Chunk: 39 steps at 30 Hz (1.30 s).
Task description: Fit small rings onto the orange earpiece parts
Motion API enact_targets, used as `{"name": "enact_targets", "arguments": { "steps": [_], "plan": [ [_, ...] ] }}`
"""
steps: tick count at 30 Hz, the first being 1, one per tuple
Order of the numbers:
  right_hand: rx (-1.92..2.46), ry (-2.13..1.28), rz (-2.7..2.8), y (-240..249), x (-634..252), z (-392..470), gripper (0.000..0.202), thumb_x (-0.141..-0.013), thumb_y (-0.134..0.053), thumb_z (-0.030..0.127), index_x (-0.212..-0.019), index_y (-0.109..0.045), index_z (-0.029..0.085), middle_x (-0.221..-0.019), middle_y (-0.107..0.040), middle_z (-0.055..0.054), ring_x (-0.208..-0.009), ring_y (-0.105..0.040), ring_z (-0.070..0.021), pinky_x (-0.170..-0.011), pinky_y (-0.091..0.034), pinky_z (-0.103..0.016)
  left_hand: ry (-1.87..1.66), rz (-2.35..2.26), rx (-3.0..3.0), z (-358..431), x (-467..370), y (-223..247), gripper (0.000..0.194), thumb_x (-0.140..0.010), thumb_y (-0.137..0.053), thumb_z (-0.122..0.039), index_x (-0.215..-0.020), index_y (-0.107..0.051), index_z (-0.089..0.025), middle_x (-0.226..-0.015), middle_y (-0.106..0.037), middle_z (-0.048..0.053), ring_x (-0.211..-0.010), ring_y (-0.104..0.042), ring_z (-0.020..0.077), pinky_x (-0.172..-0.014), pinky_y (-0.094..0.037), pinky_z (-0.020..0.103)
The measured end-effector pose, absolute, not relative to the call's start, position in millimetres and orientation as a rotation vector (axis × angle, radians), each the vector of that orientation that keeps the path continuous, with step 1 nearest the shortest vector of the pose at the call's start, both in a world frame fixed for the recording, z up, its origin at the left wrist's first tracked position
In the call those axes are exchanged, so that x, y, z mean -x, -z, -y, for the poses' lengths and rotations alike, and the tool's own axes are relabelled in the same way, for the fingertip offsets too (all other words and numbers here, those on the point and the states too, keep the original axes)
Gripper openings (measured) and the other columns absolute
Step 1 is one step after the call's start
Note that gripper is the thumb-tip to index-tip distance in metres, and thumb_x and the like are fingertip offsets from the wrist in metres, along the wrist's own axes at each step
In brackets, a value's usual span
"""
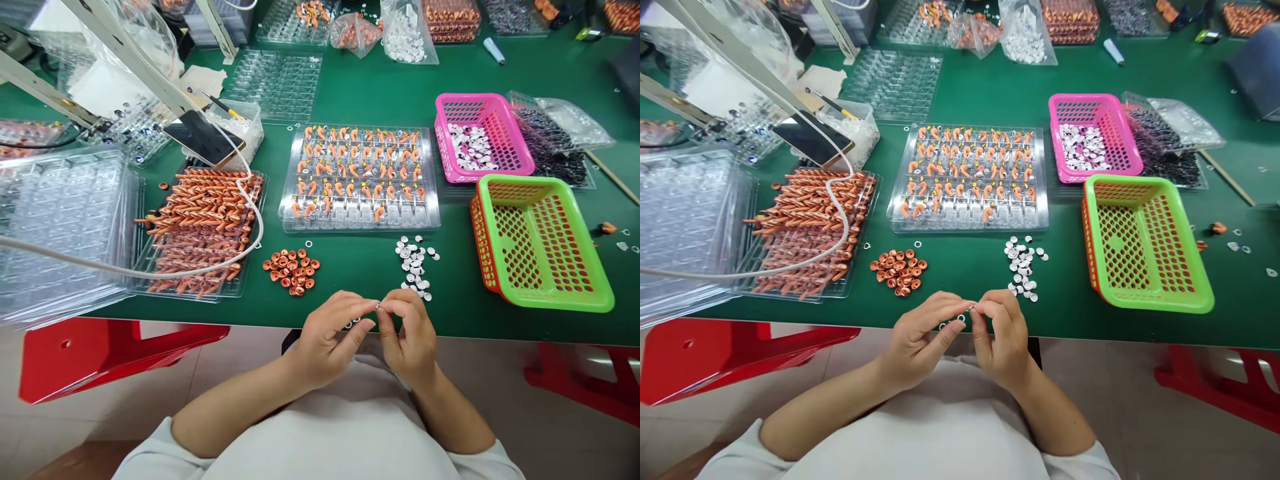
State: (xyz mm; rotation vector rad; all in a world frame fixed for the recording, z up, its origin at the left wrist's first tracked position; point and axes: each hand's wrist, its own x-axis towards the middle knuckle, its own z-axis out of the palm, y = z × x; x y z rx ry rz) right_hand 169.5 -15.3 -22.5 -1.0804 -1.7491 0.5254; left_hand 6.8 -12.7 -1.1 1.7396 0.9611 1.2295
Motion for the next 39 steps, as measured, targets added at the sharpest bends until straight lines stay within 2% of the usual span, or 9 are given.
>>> {"name": "enact_targets", "arguments": {
  "steps": [10,15,19,24,27,31,33,36,39],
  "plan": [
    [1.087,-0.459,1.794,26,-166,16,0.025,-0.086,-0.057,0.003,-0.105,-0.054,0.019,-0.093,-0.057,-0.008,-0.083,-0.056,-0.0191,-0.068,-0.052,-0.035,-1.022,-1.119,-1.566,13,-6,0,0.016,-0.09,-0.061,-0.015,-0.104,-0.068,-0.014,-0.092,-0.07,0.008,-0.083,-0.064,0.0154,-0.076,-0.054,0.027],
    [1.072,-0.447,1.803,23,-168,15,0.025,-0.086,-0.056,0.003,-0.105,-0.054,0.019,-0.094,-0.057,-0.008,-0.084,-0.056,-0.0193,-0.07,-0.052,-0.036,-1.105,-1.047,-1.58,13,-8,2,0.024,-0.089,-0.062,-0.013,-0.113,-0.067,-0.016,-0.092,-0.071,0.007,-0.084,-0.064,0.0156,-0.078,-0.053,0.029],
    [1.067,-0.428,1.798,22,-167,15,0.024,-0.087,-0.055,0.004,-0.106,-0.054,0.019,-0.094,-0.057,-0.008,-0.085,-0.056,-0.0197,-0.071,-0.052,-0.036,-1.186,-0.978,-1.745,17,-12,4,0.036,-0.089,-0.058,-0.006,-0.123,-0.061,-0.016,-0.1,-0.071,0.01,-0.087,-0.063,0.0166,-0.08,-0.053,0.031],
    [1.063,-0.459,1.78,23,-167,13,0.028,-0.087,-0.054,0.003,-0.108,-0.054,0.022,-0.093,-0.057,-0.007,-0.084,-0.057,-0.0194,-0.07,-0.051,-0.035,-1.178,-0.977,-1.773,16,-10,5,0.04,-0.089,-0.057,-0.006,-0.127,-0.06,-0.016,-0.103,-0.071,0.011,-0.09,-0.063,0.0175,-0.081,-0.052,0.032],
    [1.055,-0.652,1.717,23,-174,11,0.025,-0.088,-0.055,0.004,-0.105,-0.057,0.022,-0.095,-0.058,-0.006,-0.087,-0.057,-0.019,-0.073,-0.05,-0.034,-1.088,-0.936,-1.67,9,-3,2,0.034,-0.091,-0.058,-0.01,-0.123,-0.065,-0.017,-0.106,-0.072,0.011,-0.094,-0.064,0.0185,-0.085,-0.052,0.033],
    [0.926,-1.251,1.433,23,-183,10,0.011,-0.093,-0.055,0.015,-0.095,-0.062,0.023,-0.09,-0.056,-0.004,-0.085,-0.055,-0.0178,-0.073,-0.047,-0.033,-0.876,-0.898,-1.393,-1,5,-5,0.019,-0.092,-0.06,-0.022,-0.105,-0.074,-0.017,-0.099,-0.074,0.009,-0.093,-0.065,0.0184,-0.085,-0.051,0.031],
    [0.813,-1.431,1.278,26,-184,10,0.007,-0.093,-0.057,0.021,-0.092,-0.063,0.024,-0.089,-0.055,-0.004,-0.086,-0.055,-0.0181,-0.074,-0.047,-0.034,-0.854,-0.906,-1.261,-4,4,-7,0.016,-0.089,-0.065,-0.027,-0.097,-0.074,-0.016,-0.094,-0.073,0.008,-0.089,-0.064,0.0175,-0.082,-0.051,0.03],
    [0.74,-1.503,1.181,32,-182,9,0.006,-0.092,-0.06,0.025,-0.091,-0.065,0.026,-0.091,-0.055,-0.004,-0.087,-0.055,-0.0187,-0.076,-0.048,-0.036,-0.814,-0.91,-1.093,-5,0,-6,0.018,-0.083,-0.073,-0.032,-0.087,-0.071,-0.015,-0.085,-0.07,0.005,-0.08,-0.061,0.015,-0.076,-0.049,0.027],
    [0.744,-1.439,1.236,36,-181,10,0.006,-0.093,-0.059,0.027,-0.092,-0.065,0.027,-0.092,-0.056,-0.004,-0.086,-0.056,-0.0189,-0.074,-0.05,-0.036,-0.762,-0.915,-1.033,-6,-2,-6,0.023,-0.08,-0.075,-0.035,-0.084,-0.069,-0.014,-0.082,-0.068,0.004,-0.077,-0.059,0.0141,-0.074,-0.048,0.027]
  ]
}}
